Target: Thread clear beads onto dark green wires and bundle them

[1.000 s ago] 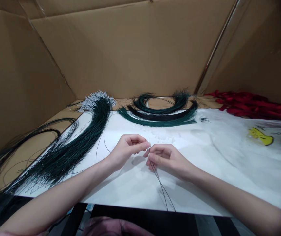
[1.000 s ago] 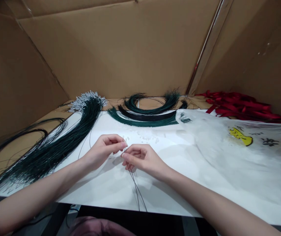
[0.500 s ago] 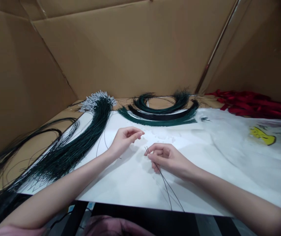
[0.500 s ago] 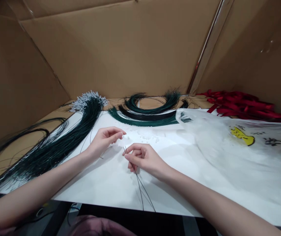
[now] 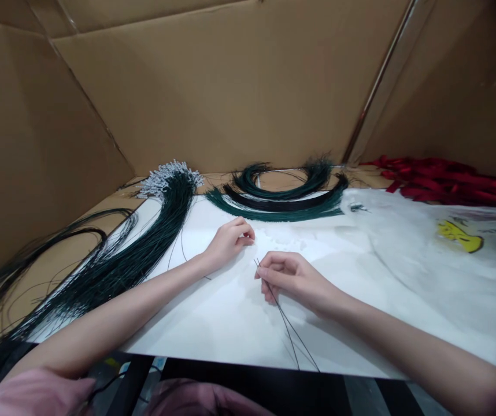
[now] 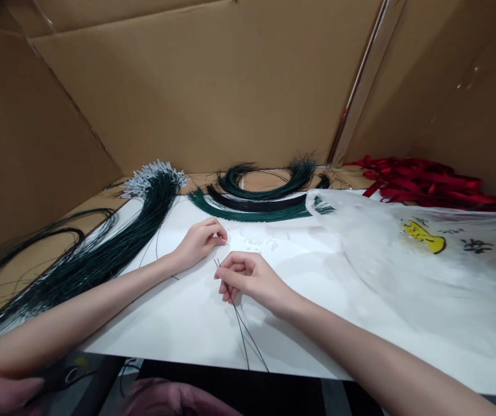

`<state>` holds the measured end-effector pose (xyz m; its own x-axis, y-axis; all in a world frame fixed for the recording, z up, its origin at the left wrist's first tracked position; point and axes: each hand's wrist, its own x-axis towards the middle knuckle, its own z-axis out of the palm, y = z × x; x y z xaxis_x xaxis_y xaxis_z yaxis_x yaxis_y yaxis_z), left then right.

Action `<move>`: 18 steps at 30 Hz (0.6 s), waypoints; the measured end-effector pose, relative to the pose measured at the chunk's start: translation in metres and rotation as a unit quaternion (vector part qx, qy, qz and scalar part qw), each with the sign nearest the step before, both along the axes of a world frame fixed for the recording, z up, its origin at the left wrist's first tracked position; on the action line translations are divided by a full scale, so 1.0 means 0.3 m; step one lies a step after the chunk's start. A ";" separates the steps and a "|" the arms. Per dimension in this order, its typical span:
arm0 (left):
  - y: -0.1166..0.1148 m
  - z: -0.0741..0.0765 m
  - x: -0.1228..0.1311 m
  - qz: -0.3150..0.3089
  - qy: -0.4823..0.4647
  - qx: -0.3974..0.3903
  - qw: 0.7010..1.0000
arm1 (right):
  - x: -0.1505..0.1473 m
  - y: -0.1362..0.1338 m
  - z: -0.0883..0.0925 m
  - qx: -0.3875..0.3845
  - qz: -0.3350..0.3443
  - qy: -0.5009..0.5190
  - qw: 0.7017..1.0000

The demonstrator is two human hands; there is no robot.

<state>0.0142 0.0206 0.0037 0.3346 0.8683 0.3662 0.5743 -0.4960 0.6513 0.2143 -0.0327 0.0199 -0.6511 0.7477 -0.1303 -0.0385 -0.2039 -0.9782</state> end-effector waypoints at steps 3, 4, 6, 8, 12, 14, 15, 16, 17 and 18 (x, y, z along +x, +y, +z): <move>-0.040 0.029 -0.008 -0.012 -0.045 -0.023 0.999 | 0.004 0.001 0.002 0.016 -0.021 0.009 1.000; -0.060 0.037 -0.010 -0.020 -0.079 -0.047 0.996 | 0.005 0.002 0.001 0.019 -0.027 0.014 0.999; -0.106 0.048 -0.012 -0.040 -0.180 -0.126 0.975 | 0.008 0.005 -0.002 0.027 -0.034 0.026 0.999; -0.149 0.046 -0.011 -0.052 -0.255 -0.197 0.945 | 0.011 0.007 -0.004 0.036 -0.037 0.033 0.998; -0.196 0.012 -0.007 -0.048 -0.332 -0.250 0.908 | 0.011 0.008 0.000 0.054 -0.053 -0.001 0.997; -0.198 -0.010 -0.003 -0.055 -0.364 -0.267 0.891 | 0.009 0.006 0.002 0.062 -0.063 -0.020 0.996; -0.197 -0.019 0.000 -0.065 -0.378 -0.279 0.880 | 0.009 0.004 0.002 0.067 -0.066 -0.026 0.995; -0.196 -0.026 0.003 -0.075 -0.391 -0.290 0.870 | 0.008 0.003 0.000 0.073 -0.068 -0.029 0.995; -0.195 -0.030 0.006 -0.085 -0.402 -0.301 0.860 | 0.008 0.001 -0.002 0.078 -0.068 -0.031 0.994; -0.194 -0.031 0.009 -0.091 -0.412 -0.310 0.852 | 0.009 0.000 -0.005 0.084 -0.067 -0.033 0.994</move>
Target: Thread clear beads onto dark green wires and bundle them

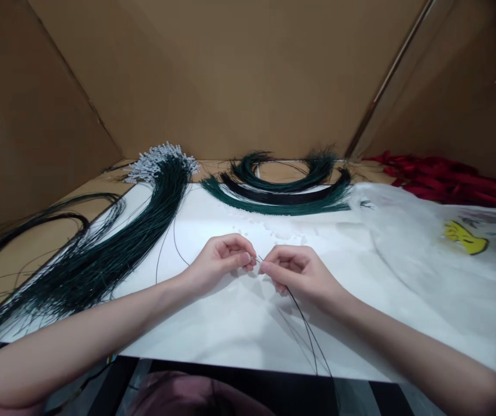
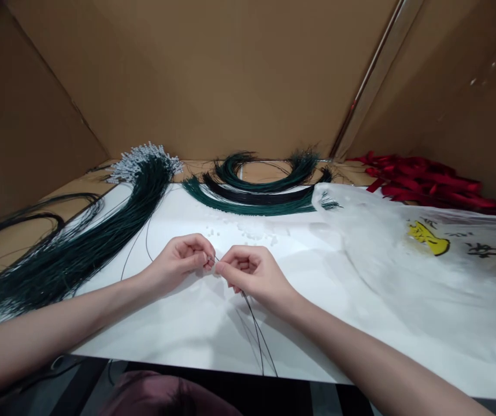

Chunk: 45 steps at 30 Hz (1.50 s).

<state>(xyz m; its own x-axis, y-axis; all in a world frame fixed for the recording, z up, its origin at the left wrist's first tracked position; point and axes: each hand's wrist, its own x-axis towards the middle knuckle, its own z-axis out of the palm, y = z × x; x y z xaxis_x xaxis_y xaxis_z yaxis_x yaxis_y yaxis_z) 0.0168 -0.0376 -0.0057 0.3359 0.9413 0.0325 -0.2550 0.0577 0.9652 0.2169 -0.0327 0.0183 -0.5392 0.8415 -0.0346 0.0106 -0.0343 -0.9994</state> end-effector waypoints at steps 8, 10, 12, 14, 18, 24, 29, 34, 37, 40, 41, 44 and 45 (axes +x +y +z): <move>-0.008 0.012 0.010 -0.004 -0.017 -0.014 1.000 | 0.007 -0.005 0.001 0.042 0.001 -0.016 0.999; -0.008 0.010 0.009 -0.003 -0.007 -0.008 1.000 | 0.009 -0.006 0.008 0.063 -0.006 -0.023 0.998; -0.006 0.008 0.009 -0.001 0.000 0.004 1.000 | 0.010 -0.009 0.012 0.084 -0.007 -0.033 0.996; -0.005 0.005 0.009 -0.005 0.000 0.017 1.000 | 0.009 -0.012 0.013 0.098 -0.008 -0.040 0.994; -0.003 0.000 0.009 -0.005 0.003 0.018 1.000 | 0.006 -0.014 0.009 0.107 -0.008 -0.049 0.993; -0.001 0.002 0.008 -0.015 -0.020 0.009 1.000 | 0.009 -0.013 0.008 0.120 -0.007 -0.073 0.990; -0.001 -0.002 0.002 -0.020 -0.007 0.001 1.000 | 0.005 -0.015 0.015 0.122 -0.009 -0.080 0.989; -0.001 -0.004 0.002 -0.021 0.002 -0.010 1.000 | 0.004 -0.017 0.015 0.124 -0.009 -0.082 0.989; -0.001 0.002 0.004 -0.020 0.000 -0.016 1.000 | 0.006 -0.018 0.016 0.128 -0.009 -0.084 0.988; 0.000 0.006 0.005 -0.020 -0.002 -0.019 1.000 | 0.005 -0.018 0.019 0.131 -0.009 -0.087 0.987; 0.000 0.007 0.006 -0.020 -0.003 -0.019 1.000 | 0.005 -0.018 0.019 0.132 -0.009 -0.088 0.987; 0.000 0.008 0.008 -0.018 -0.009 -0.018 1.000 | 0.004 -0.018 0.019 0.134 -0.005 -0.093 0.987; 0.000 0.009 0.009 -0.019 -0.009 -0.019 1.000 | 0.005 -0.018 0.019 0.135 -0.004 -0.093 0.986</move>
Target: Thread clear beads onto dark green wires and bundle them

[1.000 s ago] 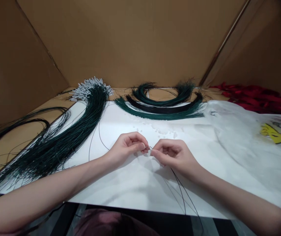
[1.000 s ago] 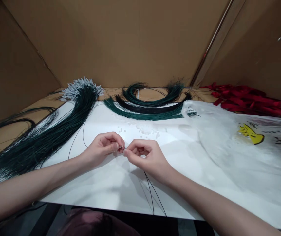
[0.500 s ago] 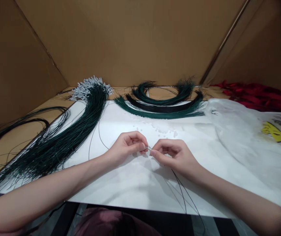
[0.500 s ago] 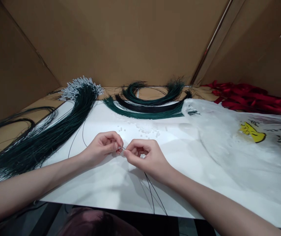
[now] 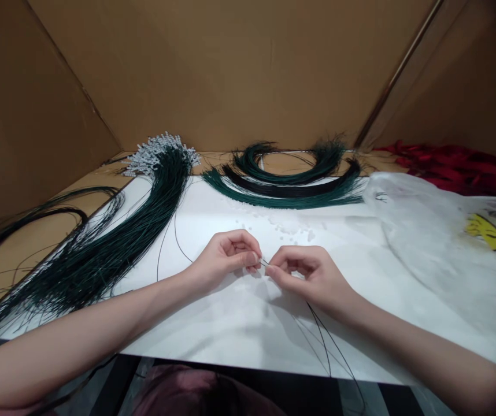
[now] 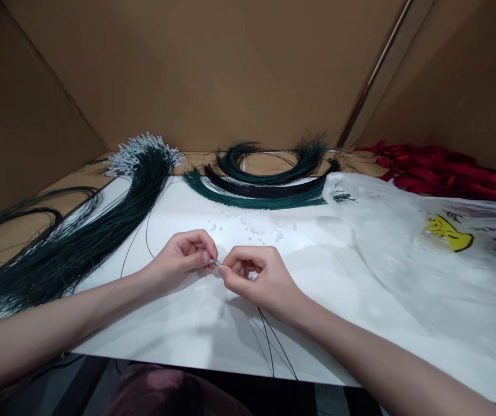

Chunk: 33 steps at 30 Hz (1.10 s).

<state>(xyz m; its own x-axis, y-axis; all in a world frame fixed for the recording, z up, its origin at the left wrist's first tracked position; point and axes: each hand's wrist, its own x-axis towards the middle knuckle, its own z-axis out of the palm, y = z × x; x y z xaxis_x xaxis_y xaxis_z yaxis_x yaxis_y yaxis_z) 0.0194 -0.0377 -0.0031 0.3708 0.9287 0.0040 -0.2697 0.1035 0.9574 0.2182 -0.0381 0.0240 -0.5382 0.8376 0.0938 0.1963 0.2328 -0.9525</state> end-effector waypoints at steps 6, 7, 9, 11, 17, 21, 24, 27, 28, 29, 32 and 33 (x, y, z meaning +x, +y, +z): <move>0.001 0.005 0.002 0.001 0.031 -0.005 1.000 | 0.000 0.000 0.003 0.001 0.006 -0.004 1.000; 0.002 0.007 0.000 -0.001 0.037 -0.004 0.999 | -0.001 0.000 0.004 0.000 0.006 -0.006 1.000; 0.003 0.013 -0.003 -0.006 0.050 -0.002 0.999 | -0.002 0.000 0.004 -0.004 0.006 -0.011 1.000; 0.003 0.020 -0.006 -0.010 0.067 0.006 0.998 | -0.003 0.000 0.002 -0.013 0.006 -0.017 1.000; -0.002 0.034 -0.003 0.003 0.090 0.036 0.995 | -0.002 0.001 -0.005 -0.027 0.000 -0.024 0.999; -0.002 0.035 -0.004 0.017 0.093 0.071 0.993 | -0.002 0.004 -0.005 -0.014 -0.007 -0.022 1.000; -0.003 0.033 -0.007 0.023 0.107 0.094 0.990 | -0.001 0.004 -0.005 -0.010 -0.005 -0.021 1.000; -0.004 0.032 -0.009 0.029 0.108 0.115 0.987 | 0.001 0.003 -0.005 -0.010 0.002 -0.018 1.000; -0.005 0.033 -0.010 0.030 0.103 0.124 0.986 | 0.002 0.002 -0.004 -0.011 0.003 -0.017 1.000; -0.005 0.034 -0.010 0.031 0.099 0.131 0.986 | 0.002 0.001 -0.003 -0.013 0.005 -0.015 1.000; -0.008 0.041 -0.009 0.039 0.092 0.145 0.984 | 0.004 -0.001 0.001 -0.013 0.009 -0.007 1.000; -0.009 0.044 -0.008 0.043 0.090 0.148 0.984 | 0.005 -0.001 0.003 -0.012 0.011 -0.004 1.000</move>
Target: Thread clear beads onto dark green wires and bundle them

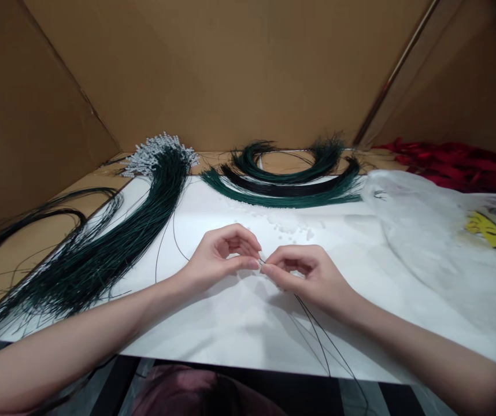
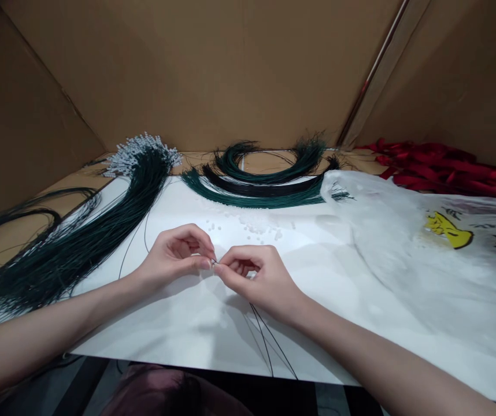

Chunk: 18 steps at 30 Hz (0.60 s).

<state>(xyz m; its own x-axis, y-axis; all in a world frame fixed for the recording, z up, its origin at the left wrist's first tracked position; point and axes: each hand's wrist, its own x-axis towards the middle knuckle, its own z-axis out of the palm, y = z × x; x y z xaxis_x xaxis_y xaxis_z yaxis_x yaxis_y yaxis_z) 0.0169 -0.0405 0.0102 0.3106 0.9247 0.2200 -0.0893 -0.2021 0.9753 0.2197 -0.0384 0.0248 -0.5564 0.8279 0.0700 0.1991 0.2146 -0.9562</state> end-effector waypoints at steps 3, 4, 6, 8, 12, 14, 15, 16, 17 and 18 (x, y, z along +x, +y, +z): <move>-0.004 0.009 0.003 0.010 -0.005 0.007 1.000 | 0.001 0.001 0.005 0.005 0.006 0.007 1.000; -0.005 0.011 0.004 0.012 -0.004 0.008 1.000 | 0.002 0.001 0.006 0.006 0.009 0.008 1.000; -0.007 0.013 0.006 0.017 -0.002 0.007 1.000 | 0.002 0.001 0.006 0.011 0.013 0.006 1.000; -0.008 0.014 0.006 0.014 -0.002 0.006 1.000 | 0.002 0.001 0.005 0.016 0.015 0.000 1.000; -0.010 0.011 0.005 0.012 -0.001 0.006 1.000 | 0.000 -0.001 0.003 0.028 0.015 -0.011 0.999; -0.011 0.010 0.004 0.015 0.002 0.001 1.000 | 0.000 -0.002 0.004 0.032 0.015 -0.015 0.999; -0.011 0.010 0.004 0.016 0.001 -0.001 1.000 | 0.000 -0.002 0.004 0.032 0.014 -0.017 0.999; -0.011 0.011 0.004 0.016 0.000 -0.003 1.000 | 0.000 -0.002 0.005 0.034 0.013 -0.017 0.999; -0.011 0.011 0.005 0.017 -0.003 -0.003 1.000 | 0.000 -0.002 0.005 0.035 0.012 -0.017 0.999; -0.010 0.011 0.005 0.017 -0.005 -0.003 1.000 | 0.001 -0.002 0.006 0.036 0.012 -0.017 0.999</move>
